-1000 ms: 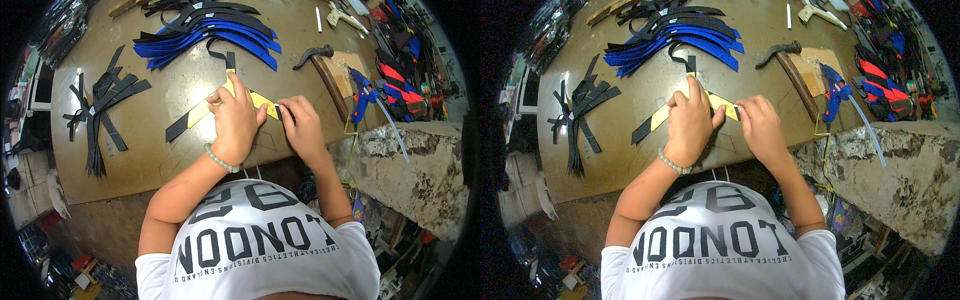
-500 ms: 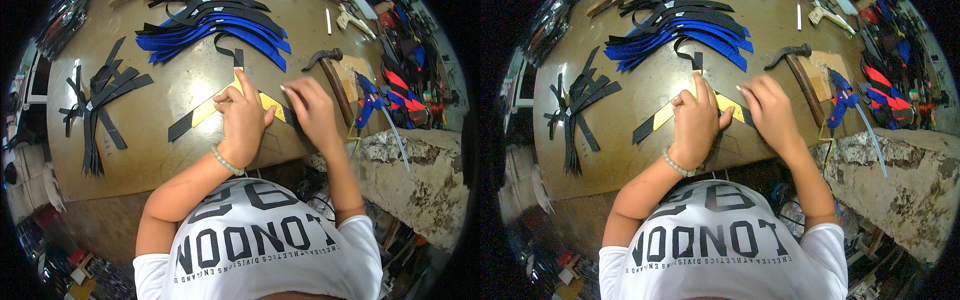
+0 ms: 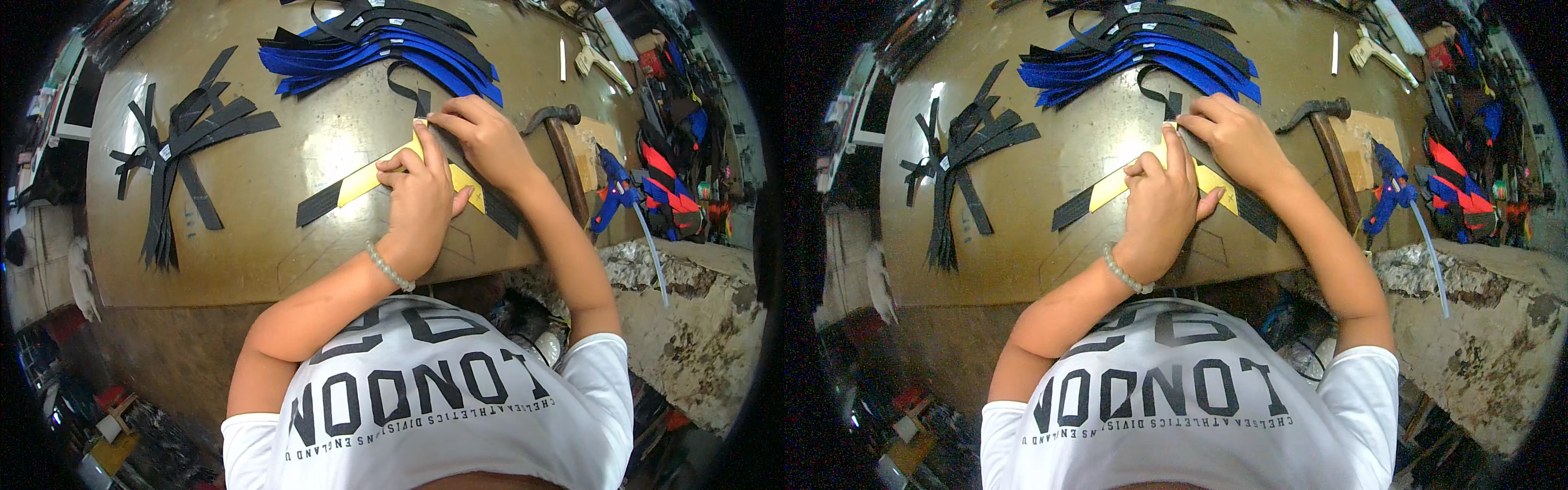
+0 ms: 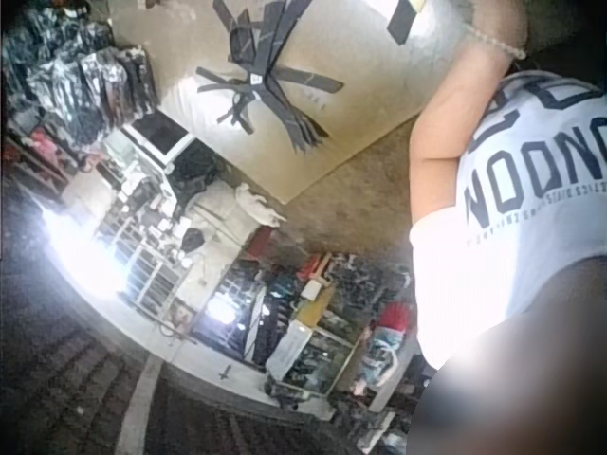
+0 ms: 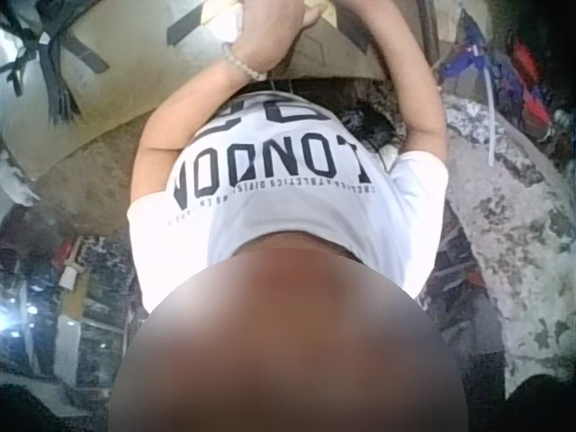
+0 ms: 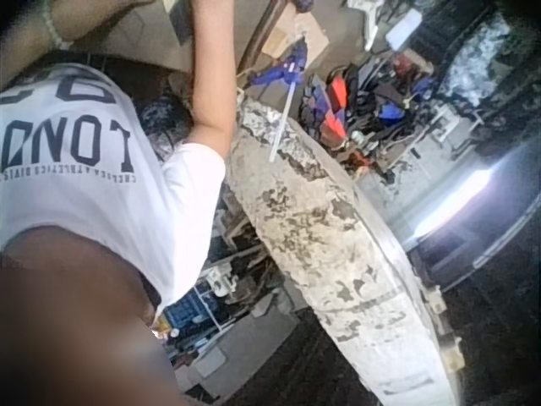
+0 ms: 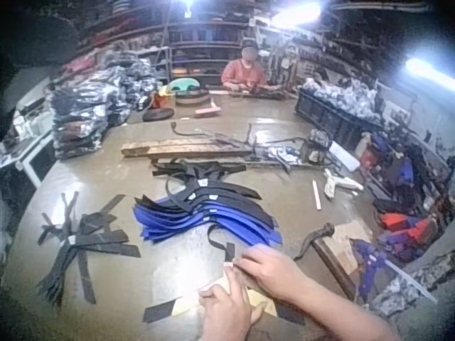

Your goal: The person assembles straps by placing black and blue strips onto a yellow Y-shaped template on a workbench. They repeatedly position, press, and adjust the strips to align with the template, then remove and reposition them. The process continues with multiple strips handled one at a time.

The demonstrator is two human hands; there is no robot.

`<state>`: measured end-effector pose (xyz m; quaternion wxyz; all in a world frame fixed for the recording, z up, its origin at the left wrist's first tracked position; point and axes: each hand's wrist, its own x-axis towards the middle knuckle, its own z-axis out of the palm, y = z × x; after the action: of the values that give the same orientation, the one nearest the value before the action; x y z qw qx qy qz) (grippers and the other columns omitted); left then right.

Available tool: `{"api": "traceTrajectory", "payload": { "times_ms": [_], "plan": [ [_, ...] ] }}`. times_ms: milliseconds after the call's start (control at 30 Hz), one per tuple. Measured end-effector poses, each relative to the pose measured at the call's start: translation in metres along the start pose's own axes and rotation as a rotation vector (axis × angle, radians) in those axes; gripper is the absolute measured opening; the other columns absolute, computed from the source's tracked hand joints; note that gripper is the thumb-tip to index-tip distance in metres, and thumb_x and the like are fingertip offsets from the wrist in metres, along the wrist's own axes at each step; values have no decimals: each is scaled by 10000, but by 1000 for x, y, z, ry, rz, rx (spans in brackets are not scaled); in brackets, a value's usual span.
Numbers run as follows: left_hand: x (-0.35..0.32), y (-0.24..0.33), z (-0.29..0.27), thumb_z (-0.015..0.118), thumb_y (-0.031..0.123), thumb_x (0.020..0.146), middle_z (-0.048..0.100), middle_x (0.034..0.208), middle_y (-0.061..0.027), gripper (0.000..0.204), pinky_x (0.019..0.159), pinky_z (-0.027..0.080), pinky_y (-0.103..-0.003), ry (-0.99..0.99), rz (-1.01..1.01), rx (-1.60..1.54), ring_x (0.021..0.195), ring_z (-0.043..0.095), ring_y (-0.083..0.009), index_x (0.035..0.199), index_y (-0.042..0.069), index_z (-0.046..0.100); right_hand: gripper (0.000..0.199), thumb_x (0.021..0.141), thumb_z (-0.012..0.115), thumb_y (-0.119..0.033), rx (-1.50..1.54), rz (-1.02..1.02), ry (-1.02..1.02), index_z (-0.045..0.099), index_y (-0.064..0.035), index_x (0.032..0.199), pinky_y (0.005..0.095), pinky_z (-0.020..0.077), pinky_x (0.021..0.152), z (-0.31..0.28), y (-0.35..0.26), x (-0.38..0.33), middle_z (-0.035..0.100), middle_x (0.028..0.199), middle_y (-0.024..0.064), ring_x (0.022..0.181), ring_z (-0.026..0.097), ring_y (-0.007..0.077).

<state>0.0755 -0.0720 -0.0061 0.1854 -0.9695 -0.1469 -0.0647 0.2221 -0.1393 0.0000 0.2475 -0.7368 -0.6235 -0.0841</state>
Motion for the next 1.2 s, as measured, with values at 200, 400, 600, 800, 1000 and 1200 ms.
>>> {"api": "traceTrajectory", "payload": {
  "times_ms": [200, 400, 600, 800, 1000, 1200],
  "plan": [
    [-4, -1, -3, 567, 680, 845, 519, 1374, -202, 872, 667, 531, -362, -87, 16, -51, 860, 569, -340, 1274, -79, 574, 210, 819, 678, -32, 295, 125, 98, 734, -41, 1022, 376, 550, 786, 14, -16, 2, 689, 984, 119, 893, 676, 325],
    [-58, -36, -3, 625, 441, 931, 492, 1373, -287, 665, 1079, 396, -505, 78, -75, -842, 1286, 466, -462, 1323, -86, 522, 153, 863, 671, -75, 246, 217, -31, 725, -34, 1000, 391, 545, 772, 11, -29, 14, 690, 960, 140, 876, 677, 328],
    [-81, -38, 13, 698, 375, 867, 532, 1347, -272, 636, 1163, 235, -581, 147, -24, -888, 1302, 448, -461, 1303, -63, 550, 104, 879, 621, -74, 329, 86, -121, 658, 16, 913, 456, 499, 841, 24, -90, 30, 605, 929, 193, 934, 587, 375],
    [-81, -38, 18, 749, 363, 783, 599, 1311, -196, 661, 1195, 192, -568, 74, -13, -1049, 1351, 429, -371, 1313, 4, 583, 99, 785, 617, -29, 167, 69, -228, 651, 14, 867, 433, 513, 814, 36, -118, 36, 605, 915, 182, 932, 593, 349],
    [-83, -34, 19, 694, 362, 850, 582, 1340, -170, 616, 1171, 253, -528, 19, -193, -1310, 1321, 467, -349, 1353, 34, 555, 95, 883, 593, -83, 200, -120, -497, 629, -1, 916, 441, 488, 823, 26, -131, 34, 599, 890, 171, 922, 593, 361],
    [-67, -51, 14, 648, 236, 915, 536, 1341, -201, 481, 1074, 347, -494, 213, -66, -990, 1304, 451, -366, 1334, 27, 536, 258, 955, 610, -225, -59, 531, -50, 573, 26, 1004, 472, 464, 816, -5, -71, 5, 602, 964, 199, 930, 564, 402]
  ]
}}
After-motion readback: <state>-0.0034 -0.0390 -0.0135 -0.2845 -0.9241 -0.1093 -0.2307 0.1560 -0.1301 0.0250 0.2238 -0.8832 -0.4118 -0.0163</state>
